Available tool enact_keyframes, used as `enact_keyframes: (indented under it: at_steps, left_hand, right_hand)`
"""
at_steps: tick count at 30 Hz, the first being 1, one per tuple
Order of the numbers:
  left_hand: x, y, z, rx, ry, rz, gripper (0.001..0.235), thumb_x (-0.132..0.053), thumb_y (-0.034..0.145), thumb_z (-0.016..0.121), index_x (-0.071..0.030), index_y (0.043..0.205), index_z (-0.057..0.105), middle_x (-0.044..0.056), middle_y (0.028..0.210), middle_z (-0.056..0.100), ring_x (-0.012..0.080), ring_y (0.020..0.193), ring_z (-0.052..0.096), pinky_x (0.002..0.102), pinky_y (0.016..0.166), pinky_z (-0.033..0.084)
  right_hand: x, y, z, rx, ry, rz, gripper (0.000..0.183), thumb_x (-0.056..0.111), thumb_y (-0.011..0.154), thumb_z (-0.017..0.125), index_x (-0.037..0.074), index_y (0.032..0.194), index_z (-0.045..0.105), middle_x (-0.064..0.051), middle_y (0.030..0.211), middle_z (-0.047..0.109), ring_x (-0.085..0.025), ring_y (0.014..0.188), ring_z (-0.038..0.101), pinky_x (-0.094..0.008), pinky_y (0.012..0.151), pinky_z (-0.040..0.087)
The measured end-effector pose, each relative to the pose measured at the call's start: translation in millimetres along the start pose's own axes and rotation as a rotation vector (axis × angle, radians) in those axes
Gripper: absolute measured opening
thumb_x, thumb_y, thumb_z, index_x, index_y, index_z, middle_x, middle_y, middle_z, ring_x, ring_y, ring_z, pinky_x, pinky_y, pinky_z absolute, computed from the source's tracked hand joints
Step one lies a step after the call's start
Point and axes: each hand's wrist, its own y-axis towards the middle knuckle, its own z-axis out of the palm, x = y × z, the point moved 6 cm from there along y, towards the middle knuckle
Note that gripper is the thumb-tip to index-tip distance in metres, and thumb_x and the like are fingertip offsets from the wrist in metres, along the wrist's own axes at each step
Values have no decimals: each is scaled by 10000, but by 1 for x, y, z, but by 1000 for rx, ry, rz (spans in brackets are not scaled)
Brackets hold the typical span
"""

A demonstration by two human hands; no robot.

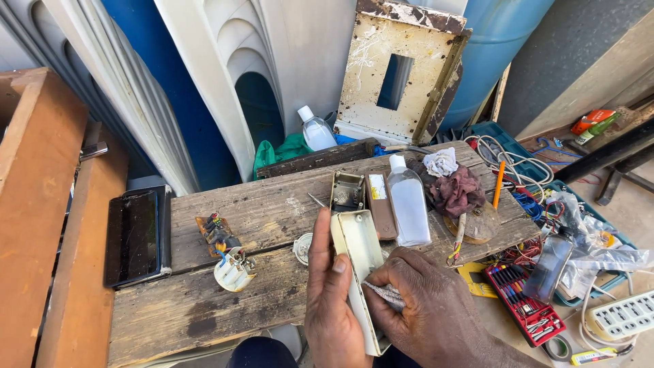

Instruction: Cleaning electronic components and their plastic casings using a cloth and cleaning solution on a workbench.

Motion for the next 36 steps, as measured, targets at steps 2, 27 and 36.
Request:
enact_keyframes:
  at_steps: [2,27,36]
  left_hand:
    - [0,-6,3,43,76,123,747,-306,896,676,-175,1614,522,149,1631,612,299,1412,648,388,1136,507]
    - [-26,-11,-1,153,-5,385,729,-293,956,731,-100,1610,472,173,1700,465,379,1539,479,547,1201,438]
    - [-20,-10,2,166,103,279,638,-229,940,698,-101,1553,572,120,1645,559,265,1504,521,412,1219,409]
  right_hand:
    - [-8,-5,3,32,28,115,115,328,895,760,236,868,695,19,794,693,-236,721,711,-400,637,514]
    - [-74,-20,-1,276,1373,1018,186,28,923,756,-43,1091,720,-163,777,690,-295,637,693,-451,598,579]
    - [19,3,-18,123,-79,-411,180,255,1054,601,149,1146,713,-27,1001,626,-241,811,644,-392,688,543]
